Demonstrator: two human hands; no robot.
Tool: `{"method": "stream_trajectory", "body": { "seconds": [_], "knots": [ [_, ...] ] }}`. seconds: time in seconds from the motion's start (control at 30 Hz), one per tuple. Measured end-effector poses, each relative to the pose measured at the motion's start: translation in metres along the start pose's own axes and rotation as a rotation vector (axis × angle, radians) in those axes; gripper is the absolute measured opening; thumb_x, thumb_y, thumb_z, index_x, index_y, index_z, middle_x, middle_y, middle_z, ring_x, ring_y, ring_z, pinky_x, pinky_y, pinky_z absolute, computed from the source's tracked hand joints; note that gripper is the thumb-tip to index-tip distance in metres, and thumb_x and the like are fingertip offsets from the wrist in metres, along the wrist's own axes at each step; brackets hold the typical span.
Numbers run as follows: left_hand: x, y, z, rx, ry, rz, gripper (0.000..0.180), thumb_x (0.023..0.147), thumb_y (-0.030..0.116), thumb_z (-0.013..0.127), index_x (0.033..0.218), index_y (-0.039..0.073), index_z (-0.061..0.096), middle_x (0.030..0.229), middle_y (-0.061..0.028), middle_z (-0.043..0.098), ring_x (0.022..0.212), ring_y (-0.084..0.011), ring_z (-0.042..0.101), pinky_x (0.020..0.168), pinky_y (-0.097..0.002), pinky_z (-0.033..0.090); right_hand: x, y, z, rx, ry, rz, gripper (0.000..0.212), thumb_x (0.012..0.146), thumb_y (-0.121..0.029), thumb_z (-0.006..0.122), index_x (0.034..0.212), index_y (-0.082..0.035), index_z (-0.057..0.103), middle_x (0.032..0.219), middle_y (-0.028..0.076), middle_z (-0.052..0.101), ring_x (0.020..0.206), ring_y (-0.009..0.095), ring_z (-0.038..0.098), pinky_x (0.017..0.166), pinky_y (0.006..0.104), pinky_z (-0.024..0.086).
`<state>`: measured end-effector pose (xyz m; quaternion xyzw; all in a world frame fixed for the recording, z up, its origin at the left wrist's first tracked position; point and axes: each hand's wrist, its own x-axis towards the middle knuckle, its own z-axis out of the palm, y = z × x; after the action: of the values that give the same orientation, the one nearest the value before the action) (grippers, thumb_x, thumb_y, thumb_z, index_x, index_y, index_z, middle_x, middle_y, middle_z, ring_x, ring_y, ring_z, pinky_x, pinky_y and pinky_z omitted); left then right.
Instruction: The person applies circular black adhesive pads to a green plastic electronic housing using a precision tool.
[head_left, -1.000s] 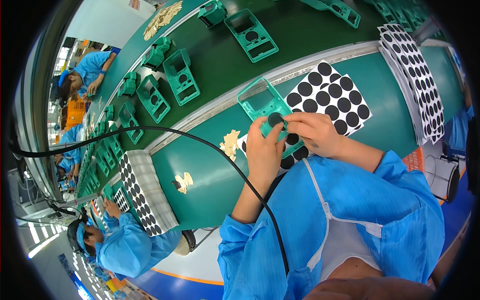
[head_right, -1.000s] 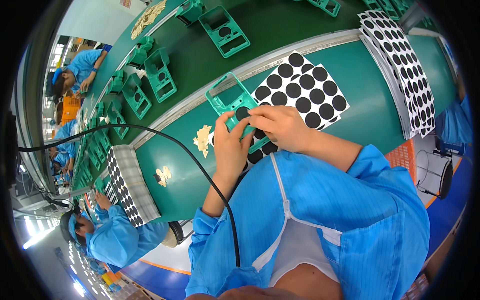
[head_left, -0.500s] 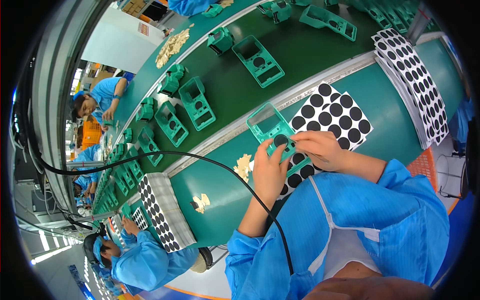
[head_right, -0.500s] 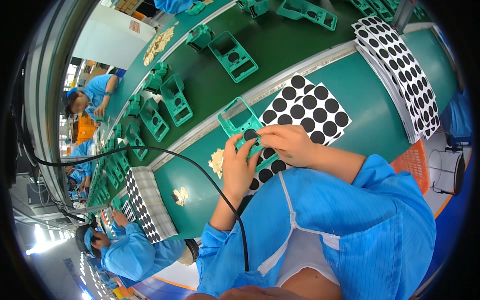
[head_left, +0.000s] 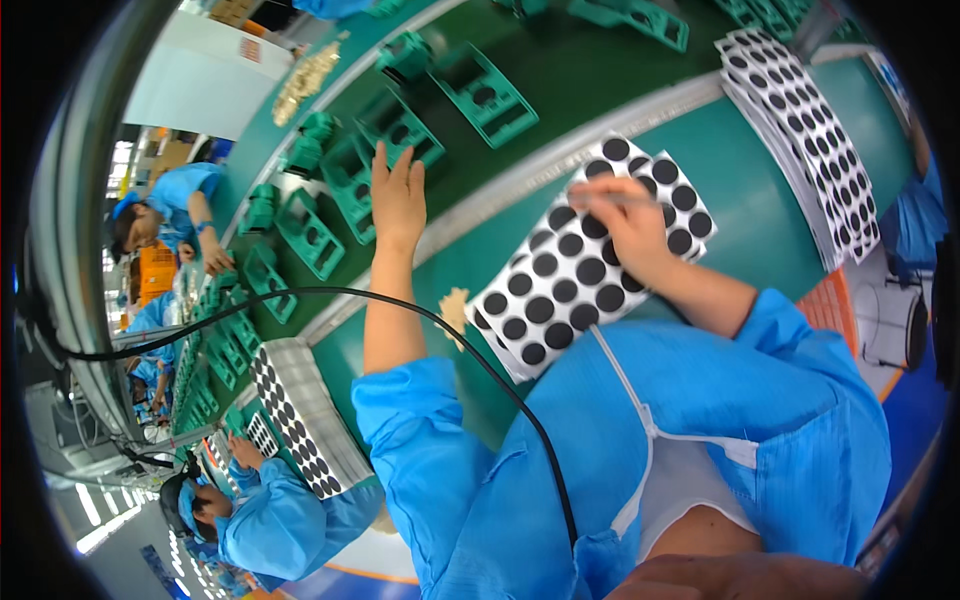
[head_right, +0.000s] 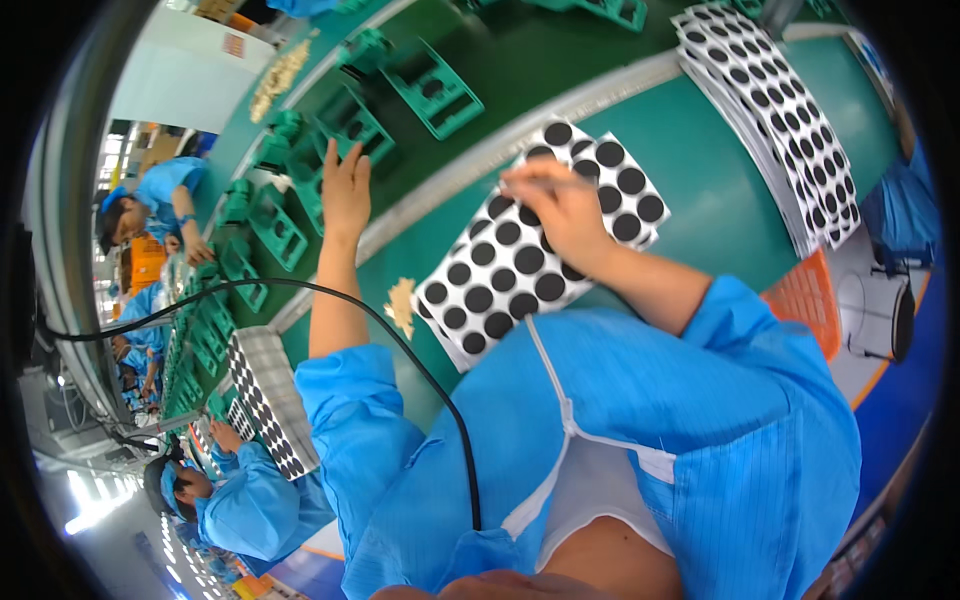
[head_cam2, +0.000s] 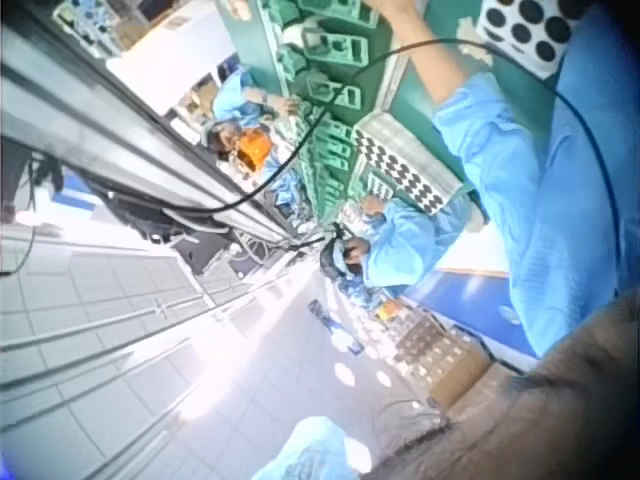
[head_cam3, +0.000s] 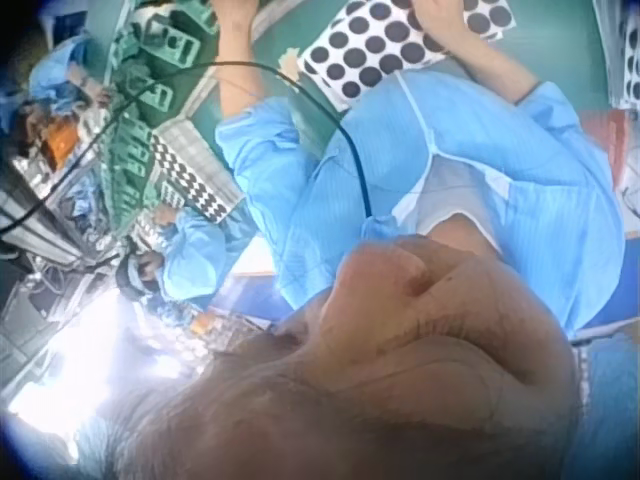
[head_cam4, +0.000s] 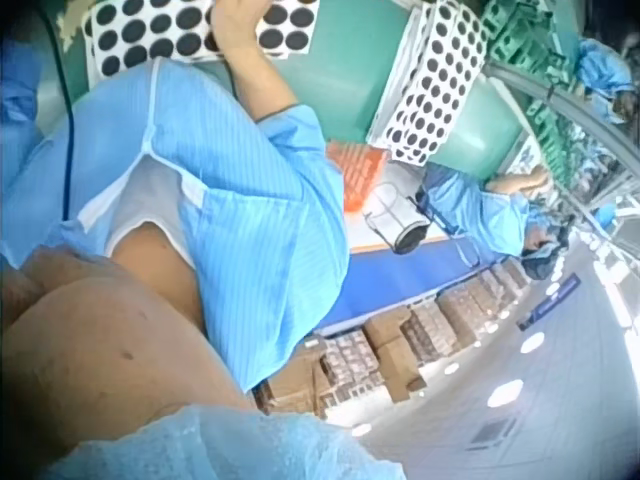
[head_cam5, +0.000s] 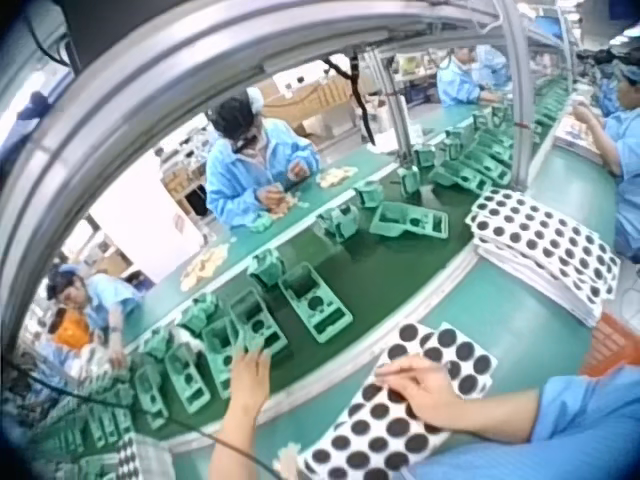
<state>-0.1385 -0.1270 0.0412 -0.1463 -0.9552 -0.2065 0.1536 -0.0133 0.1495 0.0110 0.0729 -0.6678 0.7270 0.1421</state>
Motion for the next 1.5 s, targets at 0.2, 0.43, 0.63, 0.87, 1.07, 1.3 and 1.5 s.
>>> {"method": "stream_trajectory", "body": {
  "seconds": [0.2,0.43,0.63,0.87,1.07,1.3,1.5],
  "knots": [
    [-0.114,0.110,-0.009,-0.031,-0.196,0.184,0.039,0.086,0.016,0.062,0.122,0.002,0.056,0.136,-0.0178,0.049,0.132,-0.0374,0.038,0.110,-0.0520,0.025,0.016,0.016,-0.005,0.325,0.038,0.100,0.010,0.088,-0.004,0.064,0.095,0.002,0.058,0.096,0.011,0.066,0.090,0.014,0.065,0.080,0.0238,0.053],
    [-0.193,0.141,0.027,0.056,-0.099,0.157,0.061,0.077,0.033,0.074,0.125,0.002,0.053,0.132,-0.0177,0.050,0.124,-0.0370,0.046,0.101,-0.0559,0.034,0.012,-0.004,-0.016,0.305,-0.188,0.344,0.010,0.087,-0.005,0.065,0.093,0.001,0.059,0.088,0.010,0.067,0.083,0.014,0.067,0.074,0.0237,0.055],
    [-0.179,0.148,0.023,0.094,-0.112,0.113,0.065,0.077,0.042,0.073,0.123,0.001,0.054,0.129,-0.0182,0.052,0.121,-0.0378,0.048,0.097,-0.0586,0.036,0.000,-0.011,-0.041,0.202,-0.272,0.295,0.009,0.087,-0.002,0.063,0.095,0.001,0.059,0.090,0.010,0.066,0.082,0.014,0.067,0.074,0.0241,0.054],
    [-0.196,0.151,0.034,0.060,-0.033,0.171,0.067,0.076,0.052,0.070,0.125,0.009,0.056,0.132,-0.0188,0.049,0.122,-0.0363,0.048,0.100,-0.0589,0.033,-0.017,-0.015,-0.044,0.148,-0.319,0.279,0.009,0.087,-0.002,0.063,0.094,0.001,0.059,0.089,0.008,0.066,0.081,0.012,0.065,0.074,0.0241,0.053],
    [-0.188,0.171,0.041,0.323,-0.002,0.118,0.069,0.073,0.068,0.060,0.124,0.021,0.059,0.126,-0.0140,0.051,0.114,-0.0300,0.049,0.097,-0.0572,0.031,-0.017,-0.009,-0.044,0.129,-0.356,0.279,0.007,0.087,-0.003,0.063,0.089,0.001,0.058,0.083,0.006,0.063,0.076,0.011,0.065,0.067,0.0229,0.052],
    [-0.180,0.172,0.041,0.306,-0.025,0.091,0.065,0.076,0.064,0.061,0.125,0.021,0.058,0.125,-0.0142,0.048,0.115,-0.0298,0.046,0.095,-0.0567,0.029,-0.013,-0.007,-0.045,0.185,-0.360,0.230,0.005,0.087,-0.002,0.062,0.088,0.000,0.057,0.081,0.006,0.062,0.070,0.011,0.064,0.063,0.0223,0.052],
    [-0.185,0.162,0.052,0.252,-0.032,0.055,0.045,0.083,0.040,0.063,0.126,0.028,0.057,0.123,-0.0137,0.053,0.109,-0.0343,0.052,0.098,-0.0533,0.032,-0.022,0.002,-0.045,-0.075,-0.341,0.099,0.007,0.083,-0.005,0.066,0.087,-0.003,0.061,0.073,0.005,0.066,0.066,0.012,0.065,0.059,0.0263,0.052]
  ]
}}
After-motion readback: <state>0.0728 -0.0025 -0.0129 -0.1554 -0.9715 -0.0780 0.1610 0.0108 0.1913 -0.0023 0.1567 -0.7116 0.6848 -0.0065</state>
